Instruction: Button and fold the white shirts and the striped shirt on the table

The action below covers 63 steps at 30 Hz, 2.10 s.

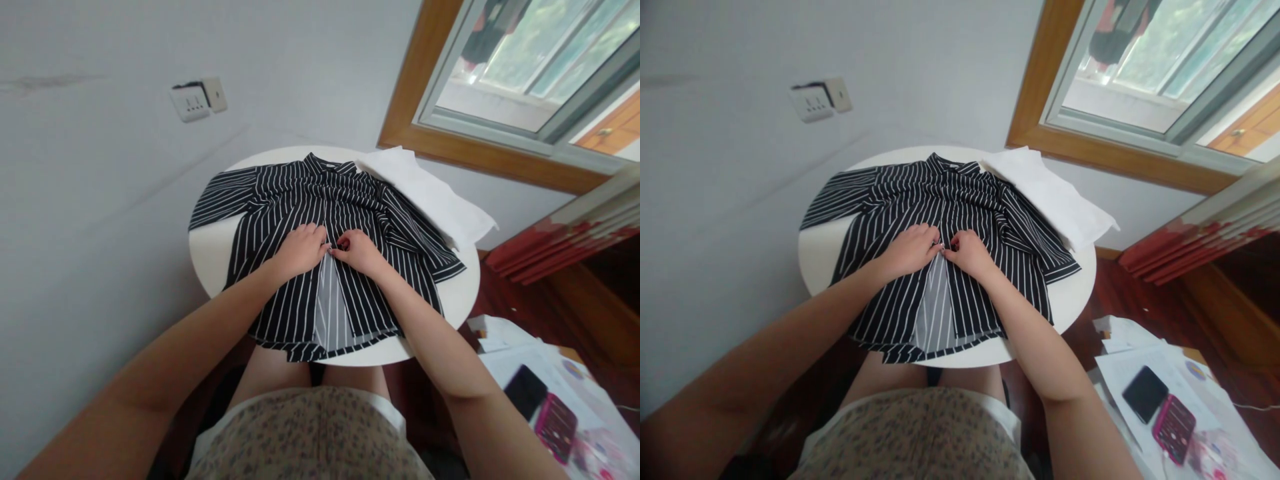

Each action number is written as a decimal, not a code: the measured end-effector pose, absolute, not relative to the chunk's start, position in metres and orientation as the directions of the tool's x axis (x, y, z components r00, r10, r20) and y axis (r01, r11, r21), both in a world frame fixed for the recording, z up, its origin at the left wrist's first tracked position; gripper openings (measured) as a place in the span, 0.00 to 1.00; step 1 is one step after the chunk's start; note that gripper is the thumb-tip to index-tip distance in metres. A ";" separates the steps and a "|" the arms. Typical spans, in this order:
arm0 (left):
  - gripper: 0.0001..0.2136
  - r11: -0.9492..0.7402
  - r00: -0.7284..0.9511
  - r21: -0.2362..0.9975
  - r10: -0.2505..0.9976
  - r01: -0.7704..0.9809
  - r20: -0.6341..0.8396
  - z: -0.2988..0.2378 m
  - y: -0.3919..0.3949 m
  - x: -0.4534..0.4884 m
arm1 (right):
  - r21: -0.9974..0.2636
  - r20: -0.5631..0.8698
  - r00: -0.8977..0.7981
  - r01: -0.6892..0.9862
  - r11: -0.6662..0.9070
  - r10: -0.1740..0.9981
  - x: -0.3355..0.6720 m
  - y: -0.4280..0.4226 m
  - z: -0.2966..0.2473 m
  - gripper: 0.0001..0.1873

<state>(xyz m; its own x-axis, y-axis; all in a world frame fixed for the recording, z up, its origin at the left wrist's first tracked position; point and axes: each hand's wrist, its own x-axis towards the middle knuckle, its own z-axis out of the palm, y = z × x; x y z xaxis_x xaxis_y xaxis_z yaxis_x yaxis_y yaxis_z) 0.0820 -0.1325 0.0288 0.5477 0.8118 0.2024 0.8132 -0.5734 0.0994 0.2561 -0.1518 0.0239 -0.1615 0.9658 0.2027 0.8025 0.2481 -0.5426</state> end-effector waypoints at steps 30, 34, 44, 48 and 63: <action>0.17 -0.539 0.525 0.435 0.835 0.722 0.163 0.026 -0.115 0.077 | -0.981 0.086 -0.094 0.167 0.101 0.992 0.270 -0.150 0.031 0.13; 0.16 -0.555 0.532 0.474 0.823 0.684 0.197 0.022 -0.112 0.076 | -0.988 0.087 -0.126 0.120 0.102 0.988 0.262 -0.151 0.026 0.13; 0.16 -0.557 0.540 0.564 0.813 0.610 0.218 0.020 -0.108 0.077 | -0.989 0.083 -0.133 0.113 0.098 0.988 0.257 -0.148 0.017 0.13; 0.15 -0.595 0.566 0.568 0.784 0.568 0.255 0.020 -0.104 0.077 | -0.989 0.083 -0.135 0.110 0.098 0.987 0.257 -0.149 0.018 0.13; 0.16 -0.563 0.538 0.599 0.806 0.570 0.246 0.018 -0.102 0.078 | -0.995 0.052 -0.150 0.077 0.064 0.987 0.257 -0.149 0.017 0.11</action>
<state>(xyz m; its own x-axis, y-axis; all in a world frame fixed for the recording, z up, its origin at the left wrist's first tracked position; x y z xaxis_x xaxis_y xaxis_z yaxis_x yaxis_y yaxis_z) 0.0777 -0.1015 0.0178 0.5378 0.8064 0.2459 0.5696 -0.5626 0.5992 0.2572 -0.1493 0.0173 -0.1496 0.9874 0.0517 0.0766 0.0637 -0.9950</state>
